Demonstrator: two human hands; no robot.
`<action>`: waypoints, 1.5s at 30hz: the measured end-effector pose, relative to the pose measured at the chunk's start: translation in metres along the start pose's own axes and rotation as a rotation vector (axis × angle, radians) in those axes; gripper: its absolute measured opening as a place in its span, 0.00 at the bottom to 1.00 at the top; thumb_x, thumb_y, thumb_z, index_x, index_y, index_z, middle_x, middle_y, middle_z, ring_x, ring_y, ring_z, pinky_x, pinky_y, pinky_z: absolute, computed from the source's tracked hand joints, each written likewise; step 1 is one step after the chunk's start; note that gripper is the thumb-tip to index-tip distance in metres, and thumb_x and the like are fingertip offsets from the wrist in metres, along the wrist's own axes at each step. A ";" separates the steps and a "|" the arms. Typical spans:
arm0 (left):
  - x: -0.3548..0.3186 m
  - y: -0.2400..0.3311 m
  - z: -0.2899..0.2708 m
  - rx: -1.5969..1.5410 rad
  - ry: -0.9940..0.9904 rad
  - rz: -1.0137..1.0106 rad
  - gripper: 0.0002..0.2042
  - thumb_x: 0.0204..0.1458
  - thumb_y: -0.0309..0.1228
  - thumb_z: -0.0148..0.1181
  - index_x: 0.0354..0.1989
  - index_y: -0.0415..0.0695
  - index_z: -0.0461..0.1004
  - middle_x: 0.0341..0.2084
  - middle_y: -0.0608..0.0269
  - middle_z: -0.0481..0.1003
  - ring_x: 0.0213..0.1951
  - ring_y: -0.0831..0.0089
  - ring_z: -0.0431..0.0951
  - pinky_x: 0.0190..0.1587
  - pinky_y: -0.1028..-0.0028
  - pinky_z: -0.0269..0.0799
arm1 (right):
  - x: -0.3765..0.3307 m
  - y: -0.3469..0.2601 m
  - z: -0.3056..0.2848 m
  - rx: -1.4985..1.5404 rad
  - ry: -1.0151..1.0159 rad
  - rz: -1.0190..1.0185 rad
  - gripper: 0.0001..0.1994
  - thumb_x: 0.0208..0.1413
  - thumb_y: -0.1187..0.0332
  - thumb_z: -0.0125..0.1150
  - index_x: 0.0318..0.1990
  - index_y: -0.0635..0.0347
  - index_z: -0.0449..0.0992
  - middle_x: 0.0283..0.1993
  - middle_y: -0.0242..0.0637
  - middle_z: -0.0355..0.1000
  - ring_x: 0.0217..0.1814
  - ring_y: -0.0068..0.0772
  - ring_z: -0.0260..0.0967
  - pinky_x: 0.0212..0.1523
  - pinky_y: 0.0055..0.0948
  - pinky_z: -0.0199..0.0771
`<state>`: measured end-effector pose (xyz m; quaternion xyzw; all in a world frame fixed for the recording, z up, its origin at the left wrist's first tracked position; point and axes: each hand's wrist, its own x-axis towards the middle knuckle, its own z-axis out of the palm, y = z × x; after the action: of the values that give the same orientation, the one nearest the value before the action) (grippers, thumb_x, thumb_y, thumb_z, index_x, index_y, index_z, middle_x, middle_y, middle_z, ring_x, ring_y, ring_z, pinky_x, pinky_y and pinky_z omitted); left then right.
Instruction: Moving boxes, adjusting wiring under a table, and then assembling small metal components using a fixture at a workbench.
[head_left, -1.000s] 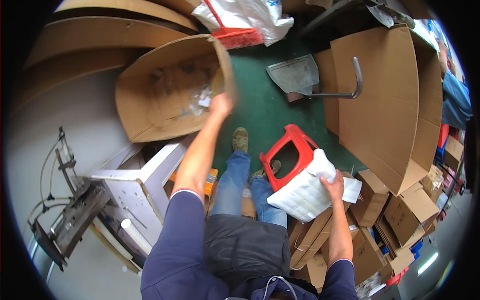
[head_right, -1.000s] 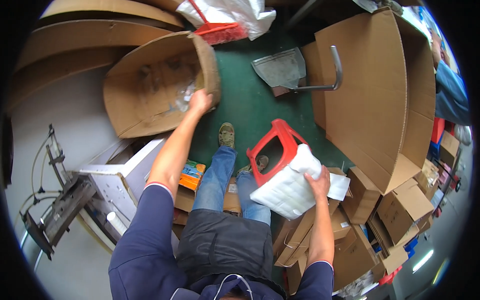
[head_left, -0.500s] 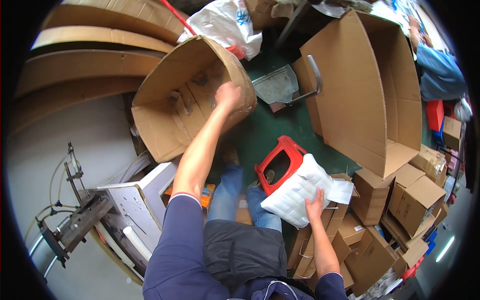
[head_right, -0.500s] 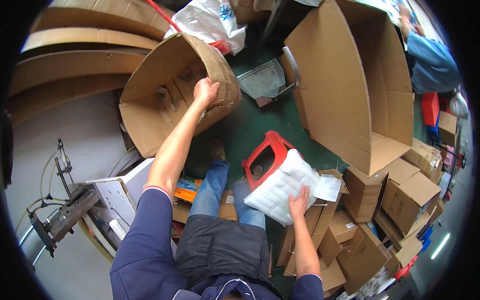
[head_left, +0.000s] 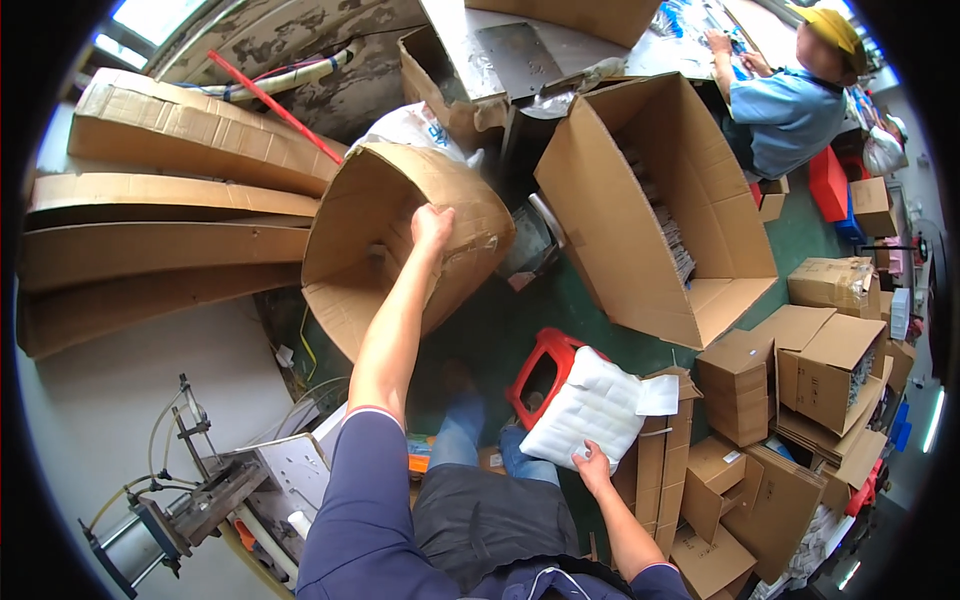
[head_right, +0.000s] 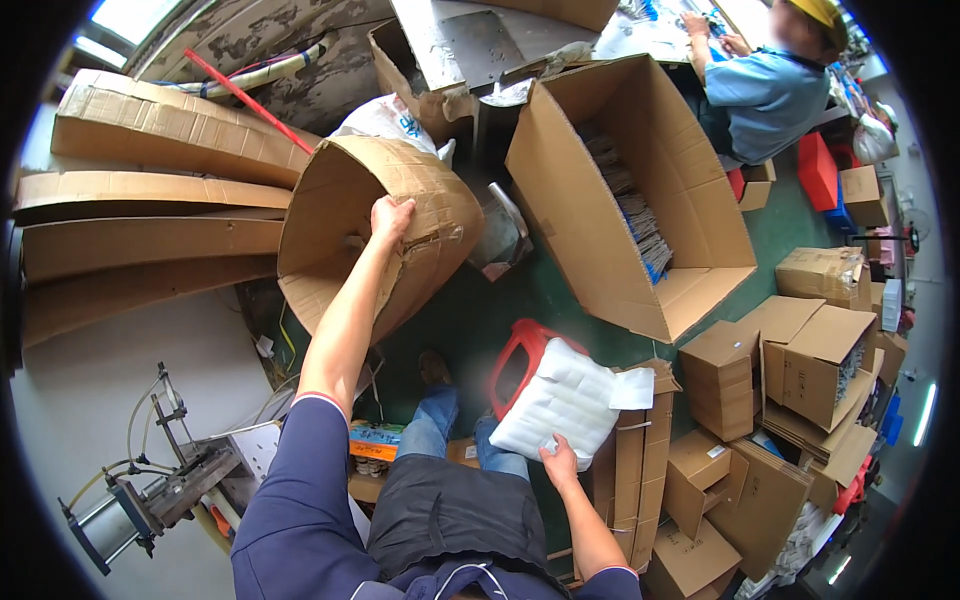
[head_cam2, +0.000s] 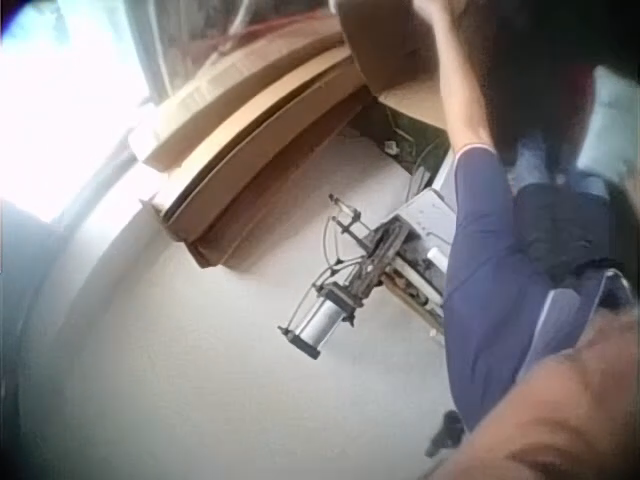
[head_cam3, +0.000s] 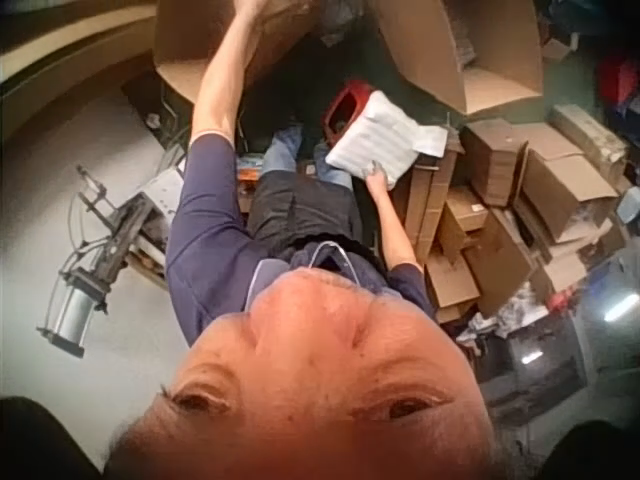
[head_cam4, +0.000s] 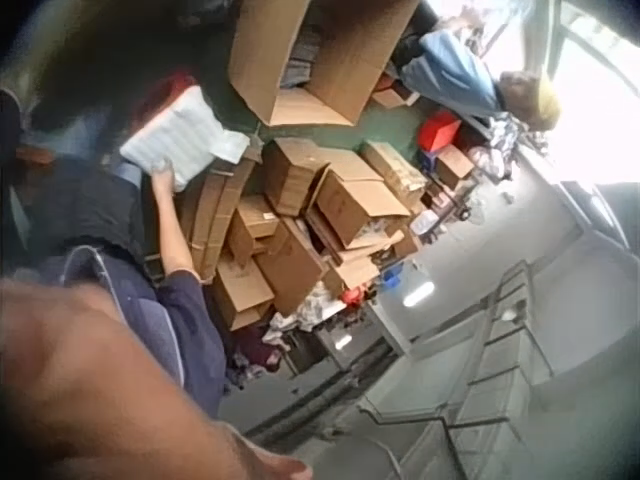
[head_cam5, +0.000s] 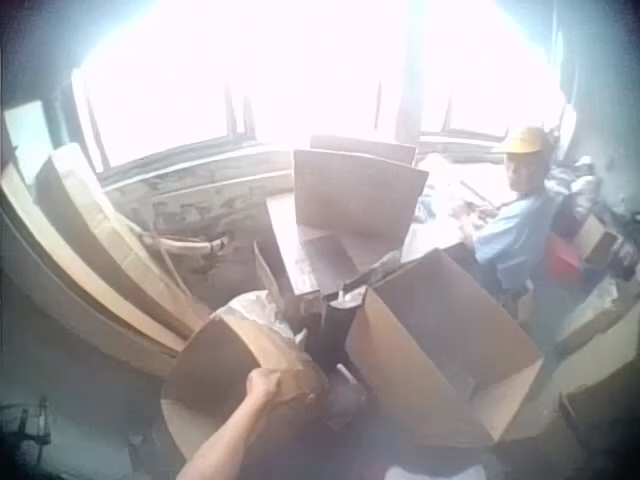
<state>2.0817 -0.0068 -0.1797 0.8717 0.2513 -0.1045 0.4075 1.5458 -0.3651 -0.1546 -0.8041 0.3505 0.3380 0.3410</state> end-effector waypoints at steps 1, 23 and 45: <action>0.003 0.009 0.002 -0.020 -0.004 -0.007 0.18 0.48 0.43 0.68 0.29 0.36 0.79 0.34 0.40 0.81 0.42 0.49 0.84 0.47 0.56 0.76 | 0.000 -0.003 0.000 0.001 0.010 0.000 0.34 0.54 0.59 0.69 0.66 0.66 0.68 0.62 0.57 0.73 0.64 0.51 0.73 0.64 0.41 0.71; -0.013 0.035 0.055 -0.845 -0.403 -0.066 0.20 0.50 0.36 0.75 0.36 0.27 0.77 0.35 0.53 0.80 0.35 0.70 0.79 0.38 0.70 0.75 | -0.059 -0.052 0.060 0.270 -0.080 0.130 0.25 0.57 0.59 0.67 0.57 0.68 0.78 0.46 0.47 0.83 0.47 0.36 0.81 0.51 0.32 0.78; -0.175 -0.134 -0.100 -0.581 -0.558 -0.344 0.12 0.60 0.35 0.63 0.47 0.43 0.78 0.34 0.64 0.80 0.30 0.75 0.81 0.30 0.74 0.79 | 0.046 -0.176 0.001 0.226 -0.292 -0.110 0.19 0.60 0.68 0.64 0.55 0.69 0.75 0.38 0.39 0.80 0.33 0.30 0.79 0.30 0.27 0.80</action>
<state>1.8599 0.0799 -0.1355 0.6046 0.2924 -0.3271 0.6648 1.7089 -0.2877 -0.1363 -0.7210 0.2885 0.3907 0.4943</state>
